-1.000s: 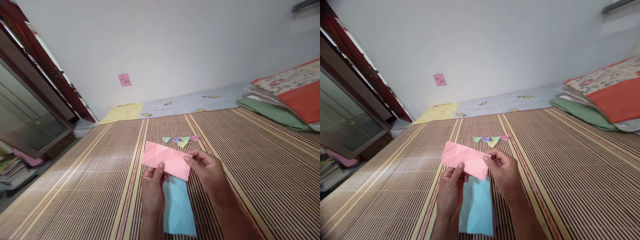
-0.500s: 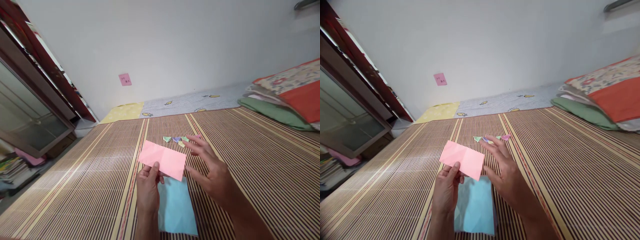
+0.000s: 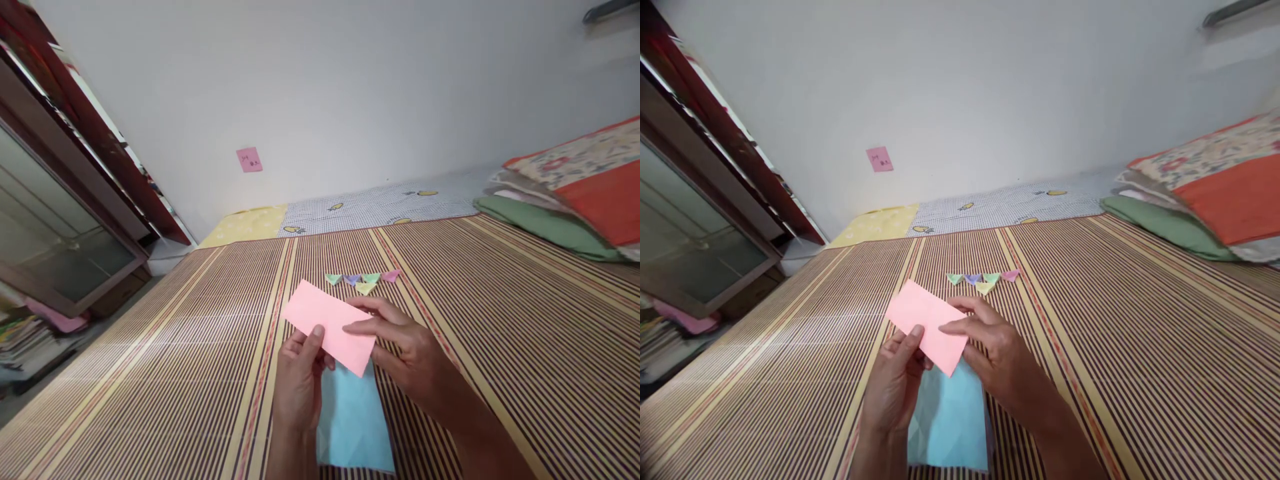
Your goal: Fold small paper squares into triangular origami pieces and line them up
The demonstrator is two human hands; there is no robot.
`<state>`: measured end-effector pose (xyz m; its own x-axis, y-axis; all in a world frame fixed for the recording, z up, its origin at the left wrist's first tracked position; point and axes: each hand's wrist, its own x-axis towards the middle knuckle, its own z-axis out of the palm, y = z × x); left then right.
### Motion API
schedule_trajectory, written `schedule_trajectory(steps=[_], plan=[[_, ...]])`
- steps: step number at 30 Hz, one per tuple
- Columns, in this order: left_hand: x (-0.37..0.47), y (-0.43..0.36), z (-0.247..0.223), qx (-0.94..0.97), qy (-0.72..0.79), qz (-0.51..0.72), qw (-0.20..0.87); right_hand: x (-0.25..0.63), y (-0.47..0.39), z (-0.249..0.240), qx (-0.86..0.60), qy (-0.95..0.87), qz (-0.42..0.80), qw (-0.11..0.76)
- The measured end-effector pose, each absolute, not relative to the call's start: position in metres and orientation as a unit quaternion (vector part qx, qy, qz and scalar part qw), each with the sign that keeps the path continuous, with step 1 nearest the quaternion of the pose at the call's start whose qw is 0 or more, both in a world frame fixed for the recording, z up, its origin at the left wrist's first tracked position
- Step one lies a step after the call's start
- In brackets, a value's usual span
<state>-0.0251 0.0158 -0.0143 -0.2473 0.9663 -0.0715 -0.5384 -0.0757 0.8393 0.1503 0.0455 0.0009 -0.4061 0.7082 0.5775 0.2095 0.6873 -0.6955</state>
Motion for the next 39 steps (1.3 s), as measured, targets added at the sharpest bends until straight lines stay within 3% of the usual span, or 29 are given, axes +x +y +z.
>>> schedule_trajectory(steps=[12, 29, 39], plan=[[-0.009, 0.011, -0.002, 0.253, 0.330, 0.707, 0.573, 0.128, 0.041, -0.001, -0.362, -0.691, 0.278, 0.560], [0.000, 0.014, -0.003, 0.170, 0.328, 0.738, 0.565, 0.116, 0.036, -0.004, -0.439, -0.635, 0.319, 0.550], [-0.008, 0.018, 0.001, 0.071, 0.337, 0.763, 0.547, 0.119, 0.038, -0.006, -0.394, -0.639, 0.373, 0.545]])
